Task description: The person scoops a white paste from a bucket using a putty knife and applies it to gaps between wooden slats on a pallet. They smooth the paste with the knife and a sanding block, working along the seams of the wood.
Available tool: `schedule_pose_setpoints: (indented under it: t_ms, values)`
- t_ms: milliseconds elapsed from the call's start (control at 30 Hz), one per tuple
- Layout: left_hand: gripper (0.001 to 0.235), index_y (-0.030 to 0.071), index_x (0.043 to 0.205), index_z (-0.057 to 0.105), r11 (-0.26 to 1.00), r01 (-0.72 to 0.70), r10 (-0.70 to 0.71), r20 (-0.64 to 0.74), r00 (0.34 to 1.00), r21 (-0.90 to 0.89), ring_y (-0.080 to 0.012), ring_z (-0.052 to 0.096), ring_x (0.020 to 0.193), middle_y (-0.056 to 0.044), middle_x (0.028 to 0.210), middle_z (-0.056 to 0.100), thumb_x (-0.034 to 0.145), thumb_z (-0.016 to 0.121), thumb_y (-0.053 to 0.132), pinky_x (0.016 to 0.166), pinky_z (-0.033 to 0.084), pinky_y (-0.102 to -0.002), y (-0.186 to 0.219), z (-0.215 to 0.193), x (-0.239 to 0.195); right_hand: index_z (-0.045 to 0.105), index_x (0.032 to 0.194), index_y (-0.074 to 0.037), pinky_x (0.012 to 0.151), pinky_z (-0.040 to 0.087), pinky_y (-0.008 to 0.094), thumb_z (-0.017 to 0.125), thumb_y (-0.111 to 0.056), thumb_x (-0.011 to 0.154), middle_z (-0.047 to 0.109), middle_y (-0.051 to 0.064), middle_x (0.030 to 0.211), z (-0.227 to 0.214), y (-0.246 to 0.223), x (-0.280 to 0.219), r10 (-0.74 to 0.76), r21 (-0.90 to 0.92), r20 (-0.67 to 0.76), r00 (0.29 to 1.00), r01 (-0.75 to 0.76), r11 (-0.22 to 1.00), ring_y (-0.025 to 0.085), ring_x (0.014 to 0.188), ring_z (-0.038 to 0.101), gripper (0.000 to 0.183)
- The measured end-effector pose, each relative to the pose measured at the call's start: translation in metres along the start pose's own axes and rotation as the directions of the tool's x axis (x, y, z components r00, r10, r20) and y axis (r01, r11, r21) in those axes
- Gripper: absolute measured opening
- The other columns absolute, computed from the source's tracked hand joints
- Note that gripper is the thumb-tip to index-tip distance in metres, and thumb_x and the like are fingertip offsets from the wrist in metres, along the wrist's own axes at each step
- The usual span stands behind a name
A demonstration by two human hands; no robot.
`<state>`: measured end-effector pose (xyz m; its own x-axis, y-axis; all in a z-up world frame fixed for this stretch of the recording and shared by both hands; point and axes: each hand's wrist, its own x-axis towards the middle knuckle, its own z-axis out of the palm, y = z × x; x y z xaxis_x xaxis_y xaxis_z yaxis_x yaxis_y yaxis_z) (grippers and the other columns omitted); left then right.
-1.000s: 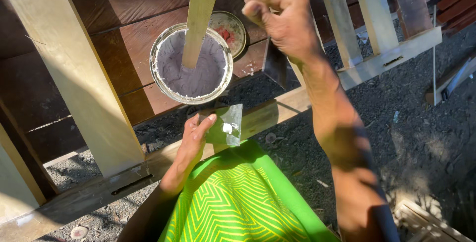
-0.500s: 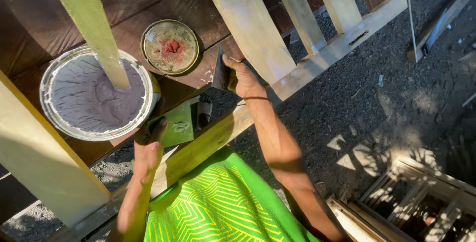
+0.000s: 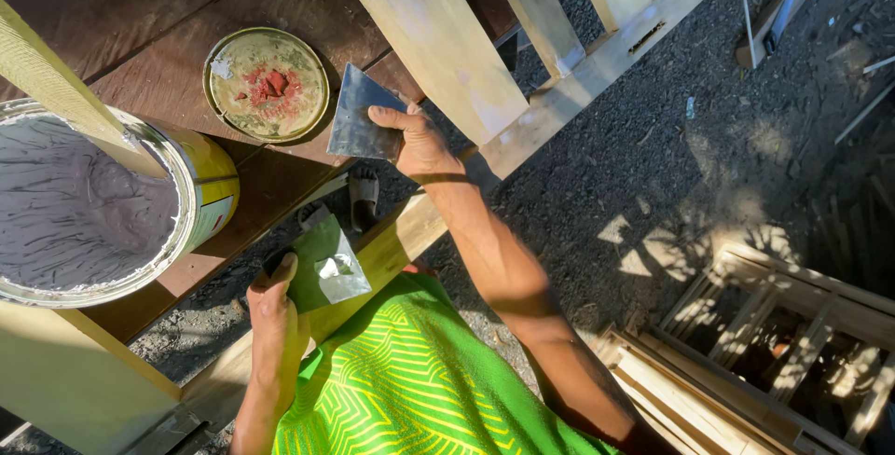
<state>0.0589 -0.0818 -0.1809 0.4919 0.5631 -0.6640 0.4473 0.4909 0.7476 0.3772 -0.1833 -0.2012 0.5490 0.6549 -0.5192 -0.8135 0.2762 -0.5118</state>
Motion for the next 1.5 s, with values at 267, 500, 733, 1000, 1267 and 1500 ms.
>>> schedule_pose_setpoints:
  t_ms: [267, 500, 733, 1000, 1267, 1500]
  values:
    - [0.016, 0.003, 0.093, 0.067, 0.874, 0.088, -0.042, 0.107, 0.993, -0.478, -0.0111, 0.058, 0.075, -0.003, 0.089, 0.066, 0.096, 0.067, 0.018, 0.07, 0.049, -0.027, 0.028, 0.001, -0.031, 0.077, 0.11, -0.007, 0.079, 0.059, 0.034, 0.079, -0.002, 0.085, 0.076, 0.007, 0.098, 0.021, -0.025, -0.014, -0.387, -0.828, 0.432, 0.815, 0.528, 0.188, 0.02, 0.086, 0.072, 0.026]
    - [0.017, 0.003, 0.101, 0.067, 0.845, 0.181, -0.146, 0.11, 0.983, -0.503, -0.0115, 0.061, 0.075, -0.003, 0.09, 0.067, 0.092, 0.062, 0.017, 0.068, 0.051, -0.029, 0.025, 0.002, -0.029, 0.074, 0.113, -0.012, 0.08, 0.052, 0.039, 0.08, -0.005, 0.086, 0.071, 0.002, 0.108, 0.073, -0.037, -0.011, -0.056, -0.576, 0.764, 0.643, 0.64, -0.509, 0.026, 0.093, 0.064, 0.029]
    - [0.018, 0.004, 0.104, 0.069, 0.814, 0.1, -0.069, 0.075, 0.995, -0.572, -0.008, 0.057, 0.084, 0.001, 0.096, 0.066, 0.094, 0.064, 0.017, 0.077, 0.046, -0.025, 0.01, -0.003, -0.022, 0.074, 0.123, -0.014, 0.081, 0.05, 0.039, 0.074, 0.0, 0.078, 0.072, 0.0, 0.117, 0.082, -0.021, 0.016, 0.087, -0.411, 0.795, 0.6, 0.64, -0.65, 0.024, 0.097, 0.062, 0.047]
    - [0.017, 0.004, 0.1, 0.069, 0.785, 0.114, -0.099, 0.059, 0.993, -0.61, -0.0081, 0.056, 0.081, 0.001, 0.093, 0.067, 0.095, 0.066, 0.02, 0.076, 0.045, -0.027, -0.001, -0.009, -0.019, 0.076, 0.122, -0.015, 0.076, 0.048, 0.039, 0.077, -0.007, 0.083, 0.072, 0.0, 0.114, 0.085, -0.004, 0.056, 0.169, -0.29, 0.811, 0.56, 0.635, -0.716, 0.024, 0.094, 0.062, 0.04]
    - [0.015, 0.004, 0.095, 0.066, 0.743, 0.105, -0.088, 0.06, 0.994, -0.661, -0.0071, 0.054, 0.077, 0.001, 0.088, 0.065, 0.099, 0.067, 0.019, 0.07, 0.045, -0.026, -0.001, -0.012, -0.023, 0.077, 0.124, -0.017, 0.077, 0.048, 0.039, 0.075, -0.007, 0.088, 0.072, -0.001, 0.11, 0.079, 0.006, 0.065, 0.157, -0.297, 0.802, 0.576, 0.612, -0.733, 0.023, 0.094, 0.061, 0.037]
    - [0.015, 0.005, 0.096, 0.068, 0.747, 0.129, -0.105, 0.077, 0.992, -0.653, -0.0087, 0.058, 0.077, 0.0, 0.089, 0.068, 0.095, 0.064, 0.02, 0.072, 0.049, -0.027, 0.006, -0.013, -0.024, 0.078, 0.119, -0.017, 0.075, 0.047, 0.04, 0.079, -0.014, 0.084, 0.073, -0.001, 0.105, 0.091, -0.005, 0.062, 0.226, -0.295, 0.769, 0.597, 0.647, -0.703, 0.024, 0.091, 0.061, 0.035]
